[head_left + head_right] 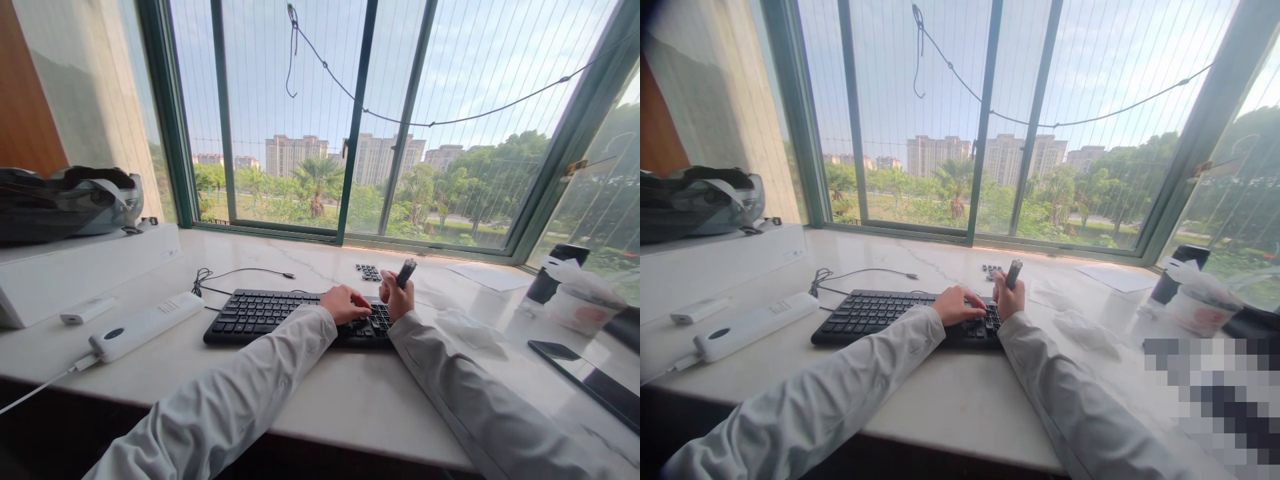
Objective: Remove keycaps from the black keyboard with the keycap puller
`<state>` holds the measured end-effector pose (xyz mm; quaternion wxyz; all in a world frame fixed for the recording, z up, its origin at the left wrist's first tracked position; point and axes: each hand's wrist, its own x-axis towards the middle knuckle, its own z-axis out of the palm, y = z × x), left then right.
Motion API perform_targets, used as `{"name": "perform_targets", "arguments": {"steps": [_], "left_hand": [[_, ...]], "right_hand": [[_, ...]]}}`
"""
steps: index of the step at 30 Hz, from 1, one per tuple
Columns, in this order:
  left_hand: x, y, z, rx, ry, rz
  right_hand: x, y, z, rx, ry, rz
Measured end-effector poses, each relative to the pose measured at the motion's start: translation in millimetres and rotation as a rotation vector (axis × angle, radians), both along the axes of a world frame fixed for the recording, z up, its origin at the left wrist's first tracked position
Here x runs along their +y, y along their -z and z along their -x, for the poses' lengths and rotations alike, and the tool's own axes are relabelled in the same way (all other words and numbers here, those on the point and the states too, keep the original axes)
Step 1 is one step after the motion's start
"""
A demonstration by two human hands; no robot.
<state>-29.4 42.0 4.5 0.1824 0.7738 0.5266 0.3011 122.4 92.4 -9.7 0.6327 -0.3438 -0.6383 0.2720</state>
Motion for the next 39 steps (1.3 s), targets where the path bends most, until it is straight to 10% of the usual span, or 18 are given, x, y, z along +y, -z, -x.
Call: {"name": "perform_targets", "arguments": {"steps": [9, 18, 39], "left_hand": [[5.4, 1.7, 1.9, -0.176, -0.114, -0.165], [-1.2, 0.2, 4.4, -0.133, -0.133, -0.387], [-9.9, -5.7, 2.6, -0.048, -0.175, -0.339]], "right_hand": [[6.1, -13.0, -26.0, -0.574, 0.345, -0.118], [5.8, -11.3, -27.5, -0.793, 0.237, -0.186], [8.2, -1.9, -23.2, -0.742, 0.122, -0.202]]}}
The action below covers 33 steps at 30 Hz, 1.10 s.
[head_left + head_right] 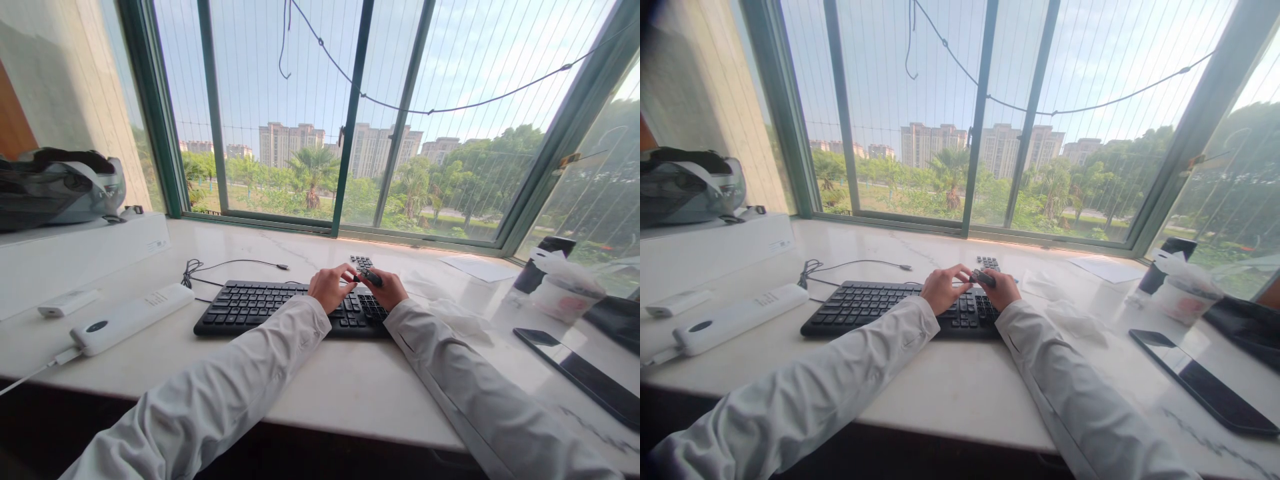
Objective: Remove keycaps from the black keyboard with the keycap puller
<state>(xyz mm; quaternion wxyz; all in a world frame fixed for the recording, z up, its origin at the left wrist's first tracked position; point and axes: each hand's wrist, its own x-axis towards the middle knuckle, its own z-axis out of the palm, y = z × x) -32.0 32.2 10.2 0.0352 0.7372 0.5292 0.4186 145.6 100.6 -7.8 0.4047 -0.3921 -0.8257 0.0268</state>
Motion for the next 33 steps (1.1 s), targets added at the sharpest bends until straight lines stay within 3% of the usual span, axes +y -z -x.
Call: {"name": "perform_targets", "arguments": {"steps": [22, 33], "left_hand": [[0.8, -0.2, -0.6, -0.017, -0.014, -0.016], [-1.7, -2.9, -1.8, -0.026, -0.037, -0.003]], "right_hand": [[-5.1, -5.1, 1.7, 0.096, -0.003, 0.029], [-2.3, -2.5, 1.3, 0.033, -0.042, 0.008]]}}
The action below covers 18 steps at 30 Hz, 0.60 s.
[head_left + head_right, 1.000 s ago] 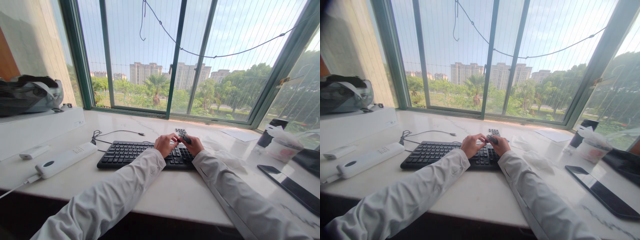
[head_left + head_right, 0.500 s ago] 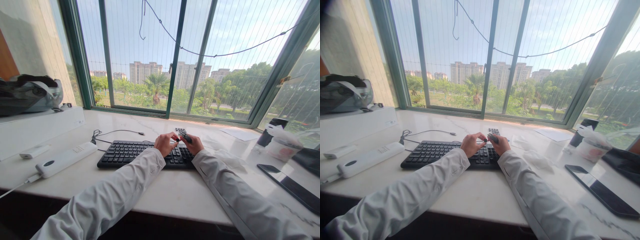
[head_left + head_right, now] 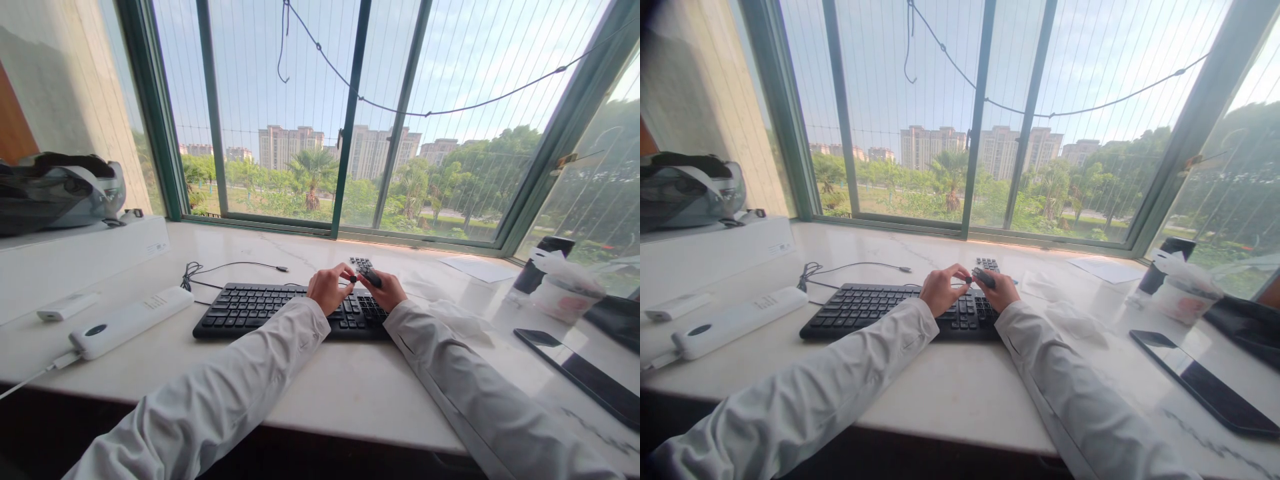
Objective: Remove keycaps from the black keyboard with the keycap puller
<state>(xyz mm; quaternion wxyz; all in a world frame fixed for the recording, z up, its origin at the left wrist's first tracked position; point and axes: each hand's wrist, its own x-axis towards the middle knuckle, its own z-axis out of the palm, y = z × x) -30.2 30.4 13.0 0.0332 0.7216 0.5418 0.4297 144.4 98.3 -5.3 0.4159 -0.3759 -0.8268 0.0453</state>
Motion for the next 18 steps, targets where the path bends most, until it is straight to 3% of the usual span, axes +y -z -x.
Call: {"name": "perform_targets", "arguments": {"steps": [18], "left_hand": [[2.9, 4.2, 1.3, 0.045, 0.027, -0.103]], "right_hand": [[-1.4, -1.1, -0.1, -0.012, -0.023, 0.031]]}}
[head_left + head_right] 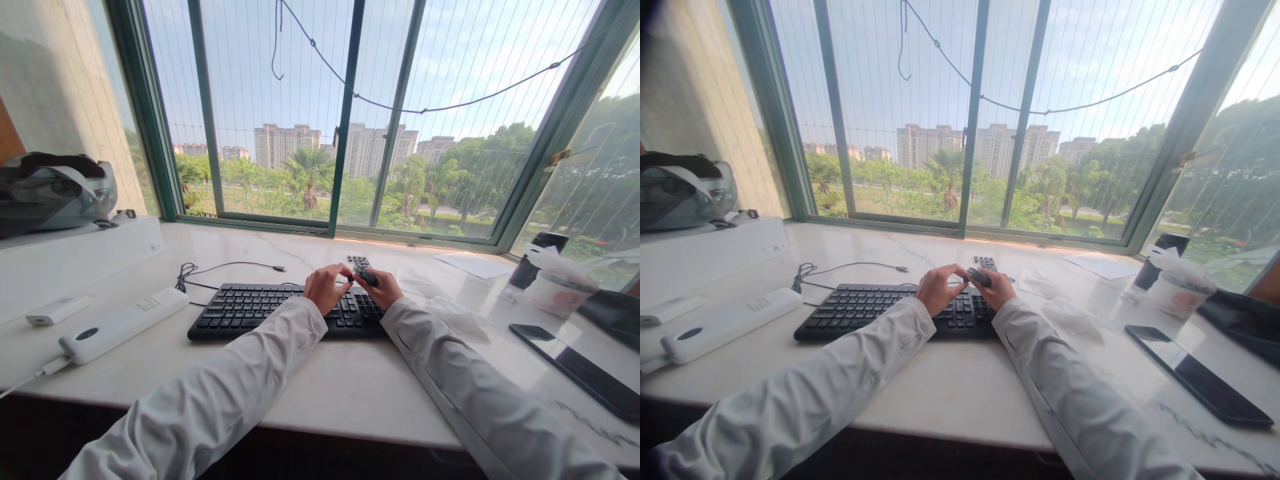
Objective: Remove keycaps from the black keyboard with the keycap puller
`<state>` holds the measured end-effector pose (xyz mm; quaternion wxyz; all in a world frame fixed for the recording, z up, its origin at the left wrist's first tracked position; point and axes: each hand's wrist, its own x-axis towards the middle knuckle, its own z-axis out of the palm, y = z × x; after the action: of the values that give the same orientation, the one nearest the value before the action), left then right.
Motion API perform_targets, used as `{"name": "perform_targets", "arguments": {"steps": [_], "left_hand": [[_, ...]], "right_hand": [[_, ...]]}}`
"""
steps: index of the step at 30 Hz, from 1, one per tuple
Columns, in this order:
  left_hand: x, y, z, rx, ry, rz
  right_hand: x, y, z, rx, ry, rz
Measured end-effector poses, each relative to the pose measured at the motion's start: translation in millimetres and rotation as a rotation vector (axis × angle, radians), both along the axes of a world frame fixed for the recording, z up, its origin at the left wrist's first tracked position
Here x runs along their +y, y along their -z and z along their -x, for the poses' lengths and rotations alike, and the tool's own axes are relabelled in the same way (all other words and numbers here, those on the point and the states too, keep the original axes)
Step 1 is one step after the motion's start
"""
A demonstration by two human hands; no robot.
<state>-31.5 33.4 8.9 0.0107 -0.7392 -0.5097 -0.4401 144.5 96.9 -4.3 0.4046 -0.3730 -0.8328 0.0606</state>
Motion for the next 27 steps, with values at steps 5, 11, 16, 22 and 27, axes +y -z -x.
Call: {"name": "perform_targets", "arguments": {"steps": [5, 11, 16, 22, 27], "left_hand": [[1.5, 1.6, -0.3, 0.01, 0.001, -0.042], [0.1, 1.3, 0.0, 0.016, -0.005, -0.044], [-2.1, -0.8, -0.4, 0.016, -0.034, -0.028], [-4.1, -0.9, -0.9, 0.028, -0.05, 0.01], [-1.5, 2.9, -0.9, 0.073, -0.037, 0.06]], "right_hand": [[-0.2, 0.4, -0.1, -0.009, -0.004, -0.014], [1.3, 1.5, -0.3, -0.015, 0.004, -0.03], [1.2, 1.7, -0.1, -0.052, 0.01, -0.03], [3.1, 3.2, -2.1, -0.081, 0.012, -0.017], [2.7, 1.9, -4.7, -0.213, 0.112, 0.012]]}}
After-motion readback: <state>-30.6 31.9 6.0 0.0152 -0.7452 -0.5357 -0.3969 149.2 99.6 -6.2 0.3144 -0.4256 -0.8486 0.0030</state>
